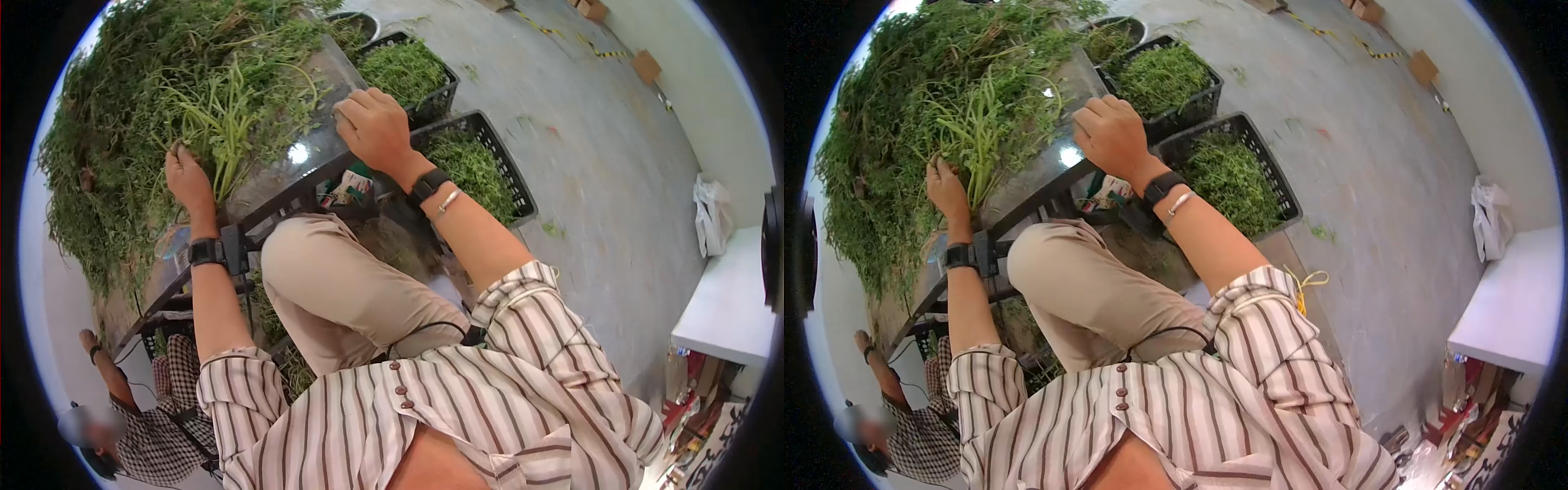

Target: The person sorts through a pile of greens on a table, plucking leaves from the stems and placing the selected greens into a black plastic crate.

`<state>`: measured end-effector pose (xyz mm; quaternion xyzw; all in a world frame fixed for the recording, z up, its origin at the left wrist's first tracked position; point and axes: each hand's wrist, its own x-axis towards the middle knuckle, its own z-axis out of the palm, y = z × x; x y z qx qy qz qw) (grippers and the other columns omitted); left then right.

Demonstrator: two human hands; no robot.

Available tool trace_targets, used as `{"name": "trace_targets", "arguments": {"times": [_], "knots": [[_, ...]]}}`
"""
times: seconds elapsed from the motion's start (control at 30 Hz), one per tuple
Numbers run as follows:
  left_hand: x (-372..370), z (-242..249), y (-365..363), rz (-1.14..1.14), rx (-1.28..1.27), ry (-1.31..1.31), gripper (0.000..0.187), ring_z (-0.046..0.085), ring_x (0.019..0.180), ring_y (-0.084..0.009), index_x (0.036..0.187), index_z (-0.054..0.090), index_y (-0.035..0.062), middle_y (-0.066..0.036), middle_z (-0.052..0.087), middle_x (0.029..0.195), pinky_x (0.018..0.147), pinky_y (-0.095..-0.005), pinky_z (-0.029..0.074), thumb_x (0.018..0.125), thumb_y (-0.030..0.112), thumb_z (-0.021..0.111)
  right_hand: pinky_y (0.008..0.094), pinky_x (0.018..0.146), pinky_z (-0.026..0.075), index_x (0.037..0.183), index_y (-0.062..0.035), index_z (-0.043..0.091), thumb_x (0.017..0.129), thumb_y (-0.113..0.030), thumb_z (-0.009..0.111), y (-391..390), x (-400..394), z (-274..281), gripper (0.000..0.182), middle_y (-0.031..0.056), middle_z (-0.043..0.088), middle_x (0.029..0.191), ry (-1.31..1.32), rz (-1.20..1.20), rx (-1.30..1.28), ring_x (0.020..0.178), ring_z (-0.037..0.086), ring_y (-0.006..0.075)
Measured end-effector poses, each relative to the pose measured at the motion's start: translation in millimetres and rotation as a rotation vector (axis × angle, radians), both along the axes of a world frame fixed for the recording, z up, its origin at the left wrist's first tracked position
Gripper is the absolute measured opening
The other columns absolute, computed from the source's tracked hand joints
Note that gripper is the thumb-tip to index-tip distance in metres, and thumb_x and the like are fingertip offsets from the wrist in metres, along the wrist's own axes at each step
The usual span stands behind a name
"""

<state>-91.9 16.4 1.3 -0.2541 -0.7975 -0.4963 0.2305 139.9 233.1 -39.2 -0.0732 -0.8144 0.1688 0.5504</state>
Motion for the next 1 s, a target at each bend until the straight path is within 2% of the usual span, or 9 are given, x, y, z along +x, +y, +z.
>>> {"name": "trace_targets", "arguments": {"times": [0.1,0.23,0.53,0.77,0.93,1.0], "knots": [[-1.3,3.3,-2.1,0.026,-0.080,0.004,0.031,0.057,0.077,-0.0165,0.118,0.057,0.0057,-0.006,0.060,0.090,0.066,-0.0361,0.046,0.099,0.025,0.044,0.0360,0.066,0.043,0.075,-0.0078,0.061,0.074,-0.012,0.062,0.4,-2.7,-2.4,0.005,0.0043,0.056,0.074,0.051,-0.007,0.032,0.072,0.052,0.0236],[-5.5,1.6,-2.2,0.023,-0.062,0.043,0.030,0.057,0.075,-0.0150,0.117,0.058,0.0048,-0.006,0.061,0.089,0.065,-0.0333,0.046,0.099,0.025,0.044,0.0348,0.066,0.044,0.076,-0.0080,0.062,0.074,-0.013,0.062,0.2,-0.4,-0.8,0.006,0.0037,0.056,0.074,0.019,-0.015,0.029,0.071,0.052,0.0223],[0.9,5.3,-0.6,0.009,-0.036,0.025,0.031,0.057,0.077,-0.0139,0.118,0.057,0.0034,-0.006,0.061,0.092,0.067,-0.0326,0.046,0.098,0.024,0.045,0.0341,0.065,0.046,0.080,-0.0076,0.066,0.074,-0.014,0.064,1.8,-1.4,-3.9,0.009,0.0036,0.059,0.075,0.014,-0.052,0.055,0.071,0.055,0.0227],[-5.1,10.2,-1.6,-0.007,-0.062,0.008,0.030,0.057,0.078,-0.0138,0.118,0.057,0.0032,-0.005,0.061,0.090,0.068,-0.0324,0.046,0.098,0.023,0.046,0.0335,0.067,0.044,0.077,-0.0091,0.063,0.075,-0.014,0.063,1.3,-0.3,-6.7,0.006,0.0020,0.056,0.075,0.042,-0.032,0.050,0.071,0.052,0.0207],[1.3,33.2,10.3,-0.066,-0.041,-0.156,0.027,0.058,0.082,-0.0165,0.114,0.062,0.0047,-0.010,0.063,0.096,0.070,-0.0341,0.046,0.097,0.021,0.047,0.0350,0.067,0.045,0.078,-0.0101,0.062,0.074,-0.012,0.063,2.8,-0.2,-11.5,0.005,0.0020,0.056,0.075,0.032,-0.020,0.033,0.071,0.053,0.0223],[0.7,36.3,19.6,0.003,-0.320,-0.109,0.027,0.060,0.088,-0.0234,0.113,0.062,0.0035,-0.015,0.064,0.101,0.075,-0.0366,0.047,0.095,0.018,0.048,0.0364,0.066,0.045,0.080,-0.0105,0.062,0.072,-0.011,0.063,9.6,-0.9,-15.7,0.008,0.0033,0.056,0.074,0.004,-0.054,0.047,0.071,0.054,0.0240]]}}
